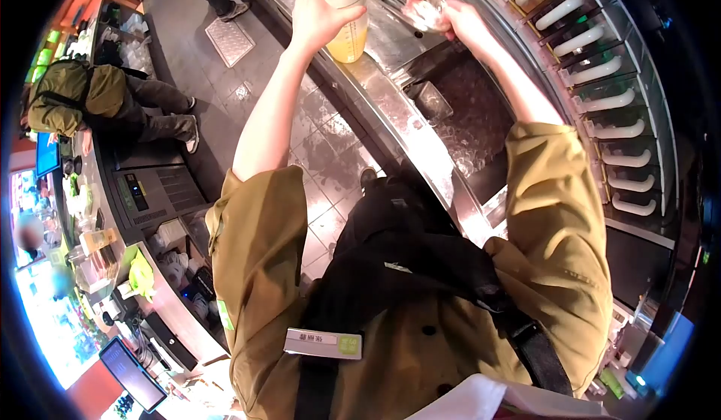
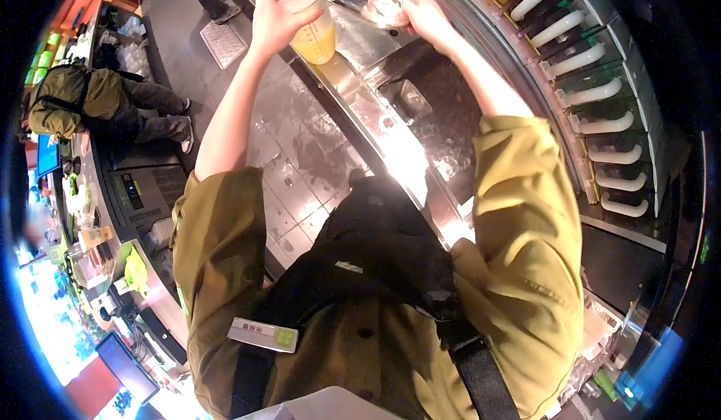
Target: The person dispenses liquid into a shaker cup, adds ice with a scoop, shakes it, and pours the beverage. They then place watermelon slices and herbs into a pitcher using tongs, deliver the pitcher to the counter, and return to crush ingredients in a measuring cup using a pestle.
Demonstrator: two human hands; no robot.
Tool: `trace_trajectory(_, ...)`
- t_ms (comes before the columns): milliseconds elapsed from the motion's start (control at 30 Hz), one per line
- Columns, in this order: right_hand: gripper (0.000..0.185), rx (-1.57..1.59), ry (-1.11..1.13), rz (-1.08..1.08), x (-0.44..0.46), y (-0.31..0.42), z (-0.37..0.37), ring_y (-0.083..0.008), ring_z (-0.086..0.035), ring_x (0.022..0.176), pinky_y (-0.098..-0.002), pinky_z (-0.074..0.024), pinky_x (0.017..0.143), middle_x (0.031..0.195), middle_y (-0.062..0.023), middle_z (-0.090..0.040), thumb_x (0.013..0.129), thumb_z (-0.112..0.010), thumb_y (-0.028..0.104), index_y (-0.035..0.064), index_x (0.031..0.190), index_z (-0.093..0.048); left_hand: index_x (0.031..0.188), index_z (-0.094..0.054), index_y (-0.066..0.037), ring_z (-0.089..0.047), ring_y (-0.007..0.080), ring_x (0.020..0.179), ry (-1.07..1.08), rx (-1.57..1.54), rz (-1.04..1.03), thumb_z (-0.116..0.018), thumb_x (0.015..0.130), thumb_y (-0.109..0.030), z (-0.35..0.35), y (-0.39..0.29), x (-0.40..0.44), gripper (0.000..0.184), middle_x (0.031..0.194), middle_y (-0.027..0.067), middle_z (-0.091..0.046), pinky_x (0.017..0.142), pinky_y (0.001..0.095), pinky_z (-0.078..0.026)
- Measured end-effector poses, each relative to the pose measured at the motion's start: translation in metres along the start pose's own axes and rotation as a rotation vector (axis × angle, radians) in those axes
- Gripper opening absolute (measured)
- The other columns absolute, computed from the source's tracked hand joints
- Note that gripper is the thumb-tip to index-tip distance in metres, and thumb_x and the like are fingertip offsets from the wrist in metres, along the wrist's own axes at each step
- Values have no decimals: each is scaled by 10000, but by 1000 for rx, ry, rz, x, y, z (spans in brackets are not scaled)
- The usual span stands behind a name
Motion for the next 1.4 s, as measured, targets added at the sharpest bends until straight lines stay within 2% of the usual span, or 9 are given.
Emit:
trace_trajectory(233,179,42,-44,-218,-90,-128,32,-92,-458,589,-277,-372,527,615,-17,-502,828,-414,146,46,788,-556,1320,-164,-65,-462,287,1061,-179,-187,188,-816,532,-260,27,37,-11,1041,1124,187,-429,918,382,-382)
trace_trajectory(500,245,-1282,215,-353,-89,-173,-14,-340,-615,823,-426,-486,673,877,-193,-625,780,-541,262,46,870,-611,1325,-86,-104,-441,262,1093,-239,-165,252,-803,595,-152,89,73,45,1025,1153,158,-412,891,367,-411)
trace_trajectory(700,430,-505,-99,-251,65,-15,-78,-298,-551,996,-395,-413,862,1065,-184,-574,774,-575,389,33,1015,-589,1327,-44,-160,-449,230,1071,-269,-313,136,-768,588,2,104,156,110,1047,1145,125,-418,935,368,-393)
trace_trajectory(767,498,-585,-327,301,142,-38,-137,-272,-566,969,-366,-446,824,1113,-177,-549,772,-604,317,-6,1135,-494,1337,-47,-100,-455,257,1071,-249,-351,48,-827,529,-124,105,204,139,1123,1144,145,-420,961,387,-348)
trace_trajectory(800,496,-550,-411,283,179,-63,-166,-241,-561,980,-338,-447,833,1154,-164,-525,772,-607,260,-8,1164,-464,1336,-58,-86,-465,257,1059,-251,-336,23,-837,521,-168,104,218,154,1131,1129,142,-436,972,386,-339)
trace_trajectory(867,486,530,-121,-188,223,-97,-206,-160,-538,991,-275,-418,878,1138,-106,-534,764,-632,134,-16,1184,-438,1330,-72,-80,-452,252,1077,-207,-343,55,-821,540,-142,99,245,180,1090,1153,142,-424,974,382,-336)
trace_trajectory(1000,396,467,-398,64,273,-101,-210,-131,-540,949,-269,-432,845,1038,-80,-572,805,-602,118,-21,1149,-467,1292,-137,-19,-395,241,1116,-64,-355,9,-846,470,-197,96,305,229,1100,1183,143,-381,963,360,-339)
trace_trajectory(1167,430,400,-310,409,366,123,-197,-164,-487,1065,-315,-378,931,1150,-74,-518,834,-566,229,27,1196,-450,1271,-200,-5,-417,221,1112,76,-485,22,-864,431,-226,96,337,272,1093,1186,139,-400,953,332,-357)
trace_trajectory(1400,475,-25,106,486,455,182,-230,-208,-497,1055,-345,-376,924,1102,-104,-526,758,-613,298,61,1141,-463,1335,155,-116,-231,294,1270,243,-439,-50,-868,431,-214,87,375,291,1368,1381,136,-135,1046,427,-255)
Point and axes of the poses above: each hand's wrist, its own x-axis towards the middle knuckle, its own z-axis out of the back of the hand, y = z × x, the point moved 1 cm from there along x, towards the middle knuckle
